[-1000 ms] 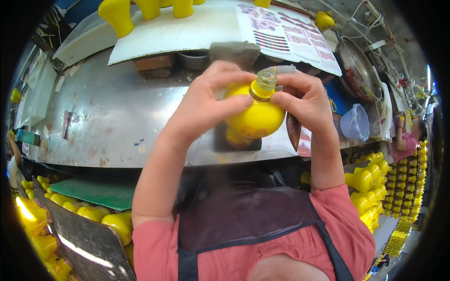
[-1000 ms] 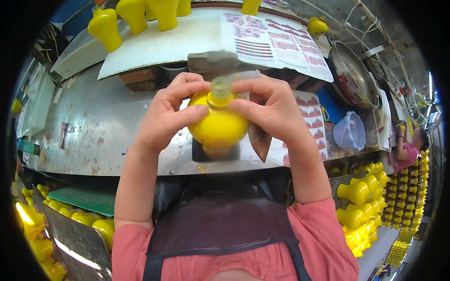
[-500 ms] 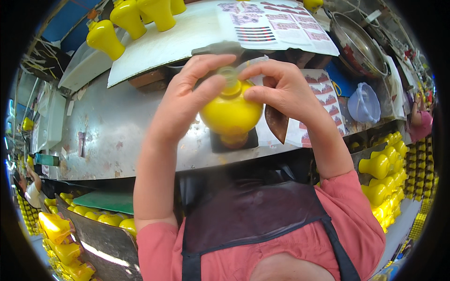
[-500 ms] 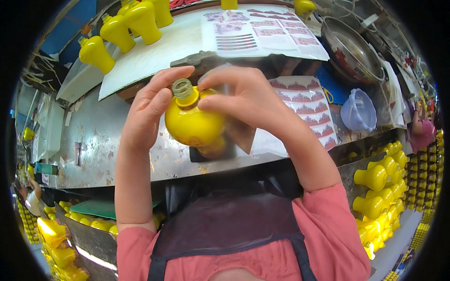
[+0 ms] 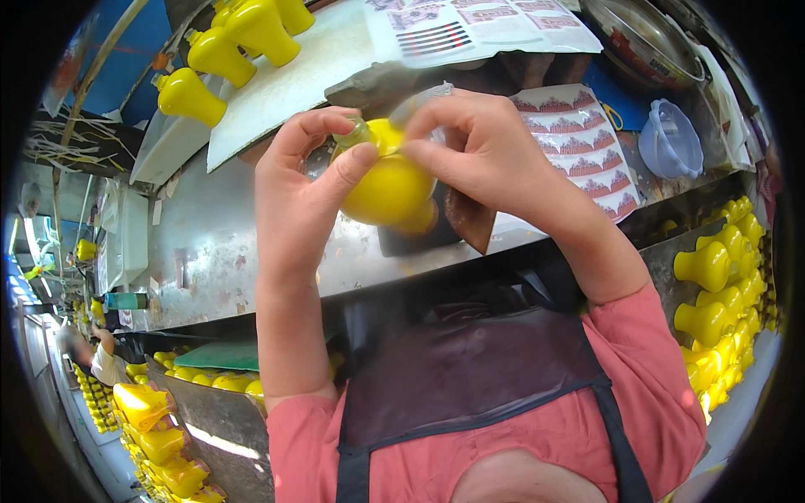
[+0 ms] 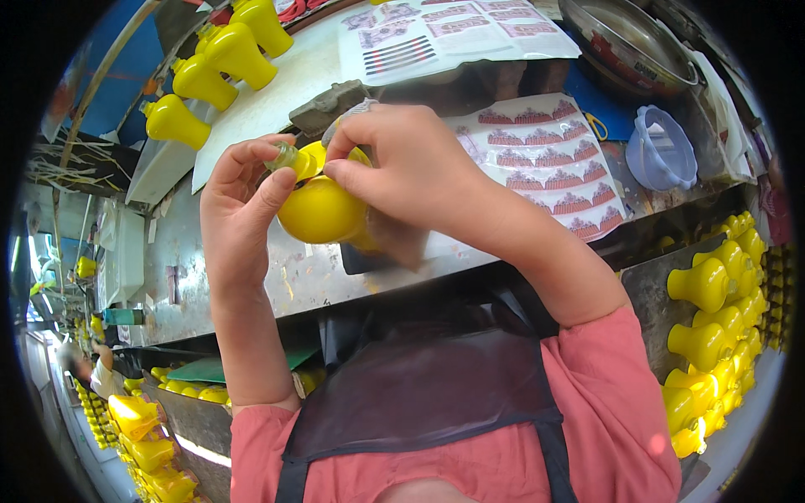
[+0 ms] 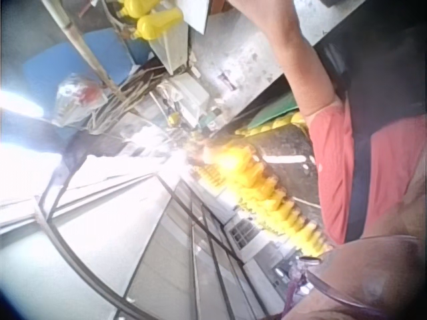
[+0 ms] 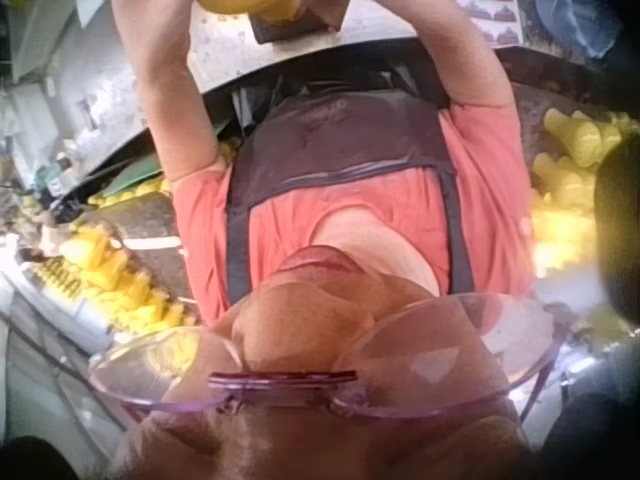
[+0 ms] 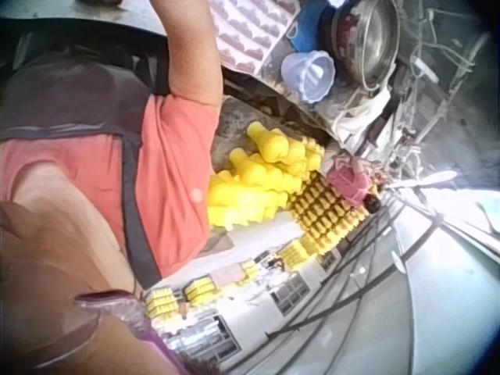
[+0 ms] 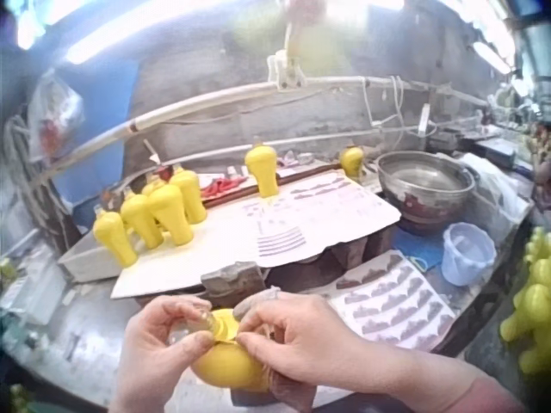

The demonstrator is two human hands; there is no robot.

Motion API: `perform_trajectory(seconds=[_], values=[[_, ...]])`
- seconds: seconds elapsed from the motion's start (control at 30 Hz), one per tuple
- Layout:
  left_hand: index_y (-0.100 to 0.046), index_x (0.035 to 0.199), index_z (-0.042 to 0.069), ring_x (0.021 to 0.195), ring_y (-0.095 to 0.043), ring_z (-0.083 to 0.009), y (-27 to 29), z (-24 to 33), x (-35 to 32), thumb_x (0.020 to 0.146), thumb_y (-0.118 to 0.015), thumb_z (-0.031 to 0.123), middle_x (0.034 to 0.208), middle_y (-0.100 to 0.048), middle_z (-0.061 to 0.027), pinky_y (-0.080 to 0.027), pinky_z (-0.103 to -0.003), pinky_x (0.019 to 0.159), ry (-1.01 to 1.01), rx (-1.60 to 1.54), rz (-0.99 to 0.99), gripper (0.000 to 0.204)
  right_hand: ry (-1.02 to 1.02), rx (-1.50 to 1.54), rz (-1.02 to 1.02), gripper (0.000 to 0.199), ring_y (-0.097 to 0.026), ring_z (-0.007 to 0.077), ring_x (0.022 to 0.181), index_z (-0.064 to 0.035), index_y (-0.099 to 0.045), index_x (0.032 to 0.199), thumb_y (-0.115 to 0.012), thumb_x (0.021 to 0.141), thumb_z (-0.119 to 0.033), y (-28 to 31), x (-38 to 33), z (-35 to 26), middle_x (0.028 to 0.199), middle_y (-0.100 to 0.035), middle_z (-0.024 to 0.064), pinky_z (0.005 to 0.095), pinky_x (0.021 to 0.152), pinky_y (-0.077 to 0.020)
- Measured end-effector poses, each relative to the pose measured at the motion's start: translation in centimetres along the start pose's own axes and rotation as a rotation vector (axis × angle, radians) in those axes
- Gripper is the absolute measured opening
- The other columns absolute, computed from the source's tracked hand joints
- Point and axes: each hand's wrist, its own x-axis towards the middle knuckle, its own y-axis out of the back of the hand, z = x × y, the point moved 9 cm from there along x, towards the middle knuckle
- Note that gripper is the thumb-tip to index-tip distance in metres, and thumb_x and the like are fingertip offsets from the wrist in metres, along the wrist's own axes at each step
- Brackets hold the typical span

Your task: The person picks up a yellow plastic container, places it on a workbench, and applies a printed label to its side. The person smooths the label, rotates the container to check alignment, and repeats the process on a second container. Finished containers are set aside on the bench.

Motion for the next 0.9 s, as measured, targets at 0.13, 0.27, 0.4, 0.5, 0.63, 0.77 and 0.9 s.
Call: perform_trajectory(seconds=[0.13,0.27,0.4,0.5,0.63,0.77,0.9], values=[[-0.065,0.104,0.0,0.107,-0.062,-0.0155,0.0,0.5,-0.7,0.086,-0.079,0.005,0.109,-0.071,-0.0096,-0.049,-0.031,0.096,-0.061,0.113,0.023,0.023,-0.015,-0.098,0.051,0.014,-0.067,0.0342,0.075,-0.0026,-0.071,0.085,-0.071,0.083,-0.017,-0.1,-0.2,-0.1,0.081,-0.069,0.0163,0.0406,0.068,-0.0523],[-0.066,0.101,0.0,0.106,-0.061,-0.0146,0.1,0.9,-0.8,0.086,-0.078,0.004,0.105,-0.069,-0.0082,-0.048,-0.031,0.097,-0.114,0.087,0.037,0.02,0.023,-0.131,0.094,0.014,-0.067,0.0358,0.075,-0.004,-0.073,0.086,-0.07,0.084,-0.018,0.1,0.0,-0.2,0.08,-0.068,0.0161,0.0422,0.068,-0.0527],[-0.066,0.1,-0.001,0.104,-0.063,-0.0163,0.3,0.1,-0.6,0.086,-0.078,0.002,0.106,-0.07,-0.0096,-0.049,-0.031,0.097,-0.08,0.004,0.043,0.019,-0.026,-0.127,0.117,0.014,-0.067,0.0334,0.073,-0.0051,-0.075,0.092,-0.071,0.085,-0.017,0.7,0.2,1.1,0.081,-0.068,0.0153,0.0399,0.069,-0.0532],[-0.066,0.102,-0.001,0.109,-0.064,-0.0185,0.6,0.2,-0.2,0.087,-0.077,0.002,0.112,-0.071,-0.0122,-0.049,-0.032,0.099,-0.109,0.136,0.03,0.019,-0.031,0.002,0.061,0.016,-0.068,0.0308,0.074,-0.006,-0.077,0.097,-0.072,0.086,-0.017,0.6,0.6,2.1,0.082,-0.069,0.0143,0.0375,0.07,-0.0536],[-0.066,0.106,-0.002,0.115,-0.062,-0.0196,0.7,-0.5,0.4,0.089,-0.074,0.003,0.121,-0.069,-0.0149,-0.048,-0.032,0.103,-0.046,-0.008,-0.046,0.019,-0.008,0.041,-0.05,0.02,-0.069,0.0287,0.077,-0.006,-0.078,0.1,-0.075,0.085,-0.019,0.1,1.4,2.2,0.084,-0.071,0.0136,0.0352,0.072,-0.0541],[-0.067,0.116,-0.002,0.117,-0.062,-0.0194,1.0,-1.7,0.6,0.091,-0.073,0.004,0.128,-0.067,-0.0144,-0.046,-0.032,0.105,-0.016,-0.171,-0.071,0.027,-0.018,0.042,-0.165,0.023,-0.07,0.0276,0.079,-0.0048,-0.079,0.1,-0.076,0.084,-0.021,-1.3,2.6,2.3,0.087,-0.073,0.0151,0.0336,0.073,-0.0546],[-0.065,0.129,0.0,0.118,-0.06,-0.018,1.5,-2.4,1.1,0.089,-0.073,0.004,0.128,-0.068,-0.0096,-0.045,-0.033,0.106,-0.045,-0.076,-0.148,0.04,-0.044,-0.002,-0.2,0.023,-0.07,0.0226,0.076,-0.0026,-0.079,0.098,-0.077,0.083,-0.02,-2.2,4.1,2.7,0.085,-0.074,0.0142,0.0312,0.071,-0.0549]])
